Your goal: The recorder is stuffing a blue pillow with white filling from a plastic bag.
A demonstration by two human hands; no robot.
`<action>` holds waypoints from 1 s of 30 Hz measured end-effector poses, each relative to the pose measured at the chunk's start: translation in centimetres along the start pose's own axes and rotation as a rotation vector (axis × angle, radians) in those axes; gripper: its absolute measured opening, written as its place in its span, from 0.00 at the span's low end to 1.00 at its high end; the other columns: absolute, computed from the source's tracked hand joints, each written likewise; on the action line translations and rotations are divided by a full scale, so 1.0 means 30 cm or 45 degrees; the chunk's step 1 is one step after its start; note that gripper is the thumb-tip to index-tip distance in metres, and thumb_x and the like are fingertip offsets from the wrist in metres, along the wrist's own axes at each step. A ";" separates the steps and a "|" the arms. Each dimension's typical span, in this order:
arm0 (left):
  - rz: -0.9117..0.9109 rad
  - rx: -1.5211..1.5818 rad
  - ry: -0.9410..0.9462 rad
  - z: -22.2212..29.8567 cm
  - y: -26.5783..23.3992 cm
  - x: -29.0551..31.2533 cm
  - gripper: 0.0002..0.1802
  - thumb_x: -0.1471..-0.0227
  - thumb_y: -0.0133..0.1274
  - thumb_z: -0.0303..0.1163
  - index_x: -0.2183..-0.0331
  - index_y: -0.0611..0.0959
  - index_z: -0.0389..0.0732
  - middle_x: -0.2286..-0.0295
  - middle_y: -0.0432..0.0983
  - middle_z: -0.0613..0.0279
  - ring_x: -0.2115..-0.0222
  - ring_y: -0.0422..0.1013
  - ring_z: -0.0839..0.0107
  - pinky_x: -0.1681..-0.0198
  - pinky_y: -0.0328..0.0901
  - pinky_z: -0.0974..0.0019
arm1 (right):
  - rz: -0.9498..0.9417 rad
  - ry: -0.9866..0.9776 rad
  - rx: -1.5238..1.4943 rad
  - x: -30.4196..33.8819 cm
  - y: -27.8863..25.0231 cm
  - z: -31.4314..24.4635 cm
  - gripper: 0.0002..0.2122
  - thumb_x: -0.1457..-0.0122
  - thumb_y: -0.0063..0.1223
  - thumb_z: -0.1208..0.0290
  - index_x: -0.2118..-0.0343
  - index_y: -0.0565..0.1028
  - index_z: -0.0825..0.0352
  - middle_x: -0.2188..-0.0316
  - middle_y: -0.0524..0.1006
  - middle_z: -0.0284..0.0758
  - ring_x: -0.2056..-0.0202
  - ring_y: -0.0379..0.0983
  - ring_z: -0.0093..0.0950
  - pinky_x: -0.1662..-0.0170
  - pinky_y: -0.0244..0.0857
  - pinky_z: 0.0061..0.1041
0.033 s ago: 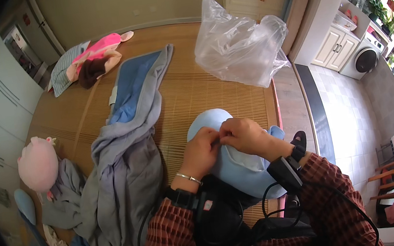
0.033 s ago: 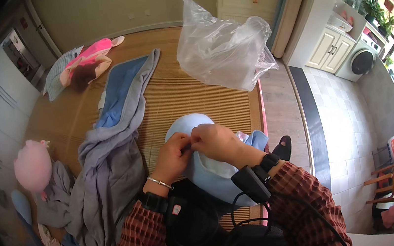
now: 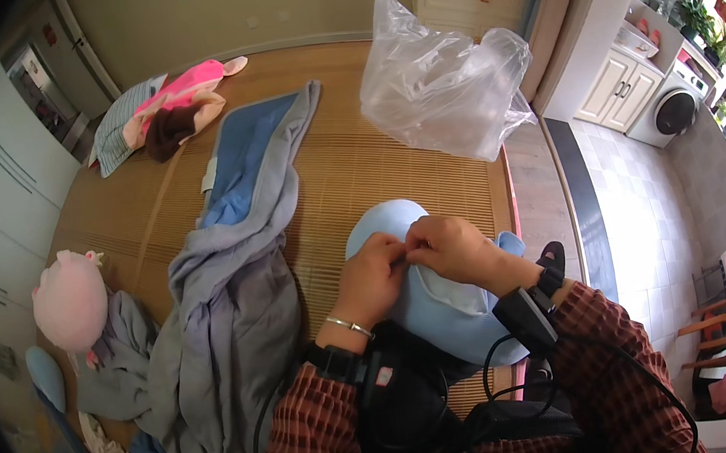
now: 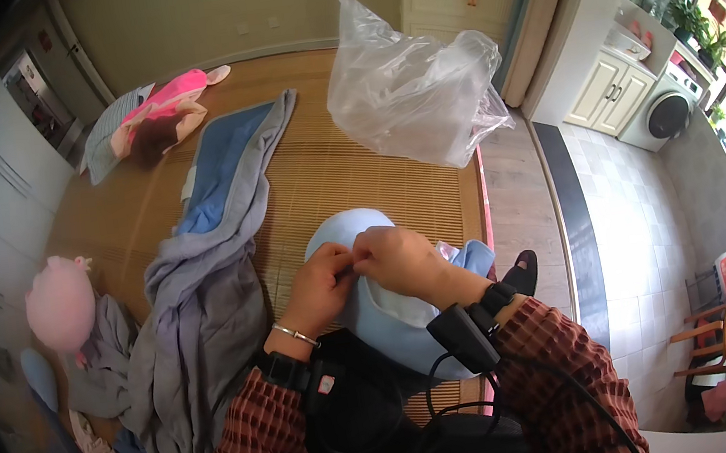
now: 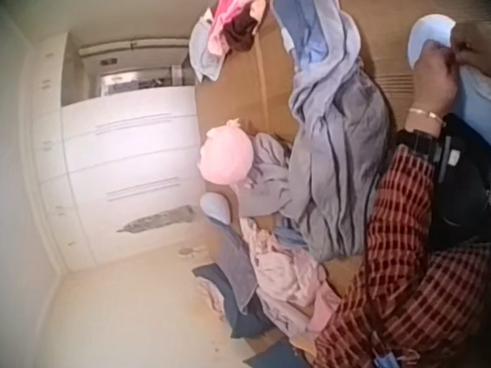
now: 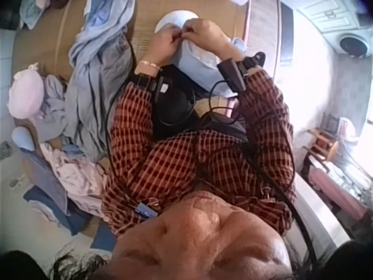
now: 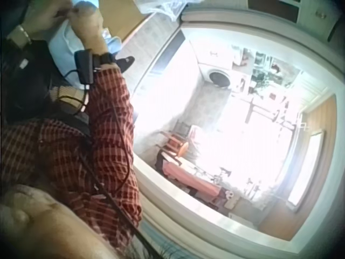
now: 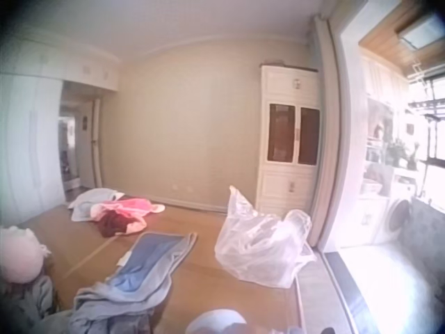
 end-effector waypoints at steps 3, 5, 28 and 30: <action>-0.007 -0.020 0.000 -0.016 0.004 -0.015 0.05 0.56 0.51 0.28 0.72 0.79 0.42 0.71 0.73 0.61 0.70 0.71 0.56 0.68 0.66 0.59 | -0.028 0.001 -0.055 -0.005 0.010 0.023 0.06 0.52 0.52 0.68 0.74 0.75 0.65 0.76 0.75 0.40 0.70 0.73 0.39 0.66 0.66 0.34; 0.008 -0.030 -0.003 -0.014 0.001 -0.021 0.04 0.56 0.51 0.28 0.73 0.79 0.42 0.71 0.73 0.60 0.71 0.71 0.56 0.68 0.66 0.58 | -0.035 -0.001 -0.059 -0.005 0.015 0.030 0.06 0.52 0.52 0.68 0.74 0.75 0.65 0.76 0.75 0.40 0.71 0.73 0.39 0.66 0.66 0.34; -0.211 0.114 0.087 0.032 0.022 -0.035 0.08 0.58 0.53 0.21 0.69 0.78 0.38 0.73 0.74 0.59 0.71 0.72 0.64 0.68 0.66 0.68 | -0.092 0.139 -0.298 0.048 -0.021 0.043 0.07 0.51 0.54 0.69 0.73 0.76 0.68 0.79 0.75 0.38 0.74 0.72 0.30 0.69 0.65 0.27; -0.137 0.082 0.121 0.048 0.019 -0.044 0.06 0.58 0.53 0.21 0.71 0.78 0.37 0.74 0.73 0.59 0.72 0.72 0.63 0.69 0.66 0.67 | -0.095 0.162 -0.318 0.054 -0.026 0.056 0.08 0.51 0.54 0.69 0.73 0.76 0.68 0.79 0.75 0.39 0.74 0.72 0.29 0.69 0.64 0.27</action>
Point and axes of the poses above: each hand's wrist, its own x-axis away from the middle knuckle, its own y-axis out of the palm, z = x × y, the point moved 6 cm from there along -x, towards the middle knuckle
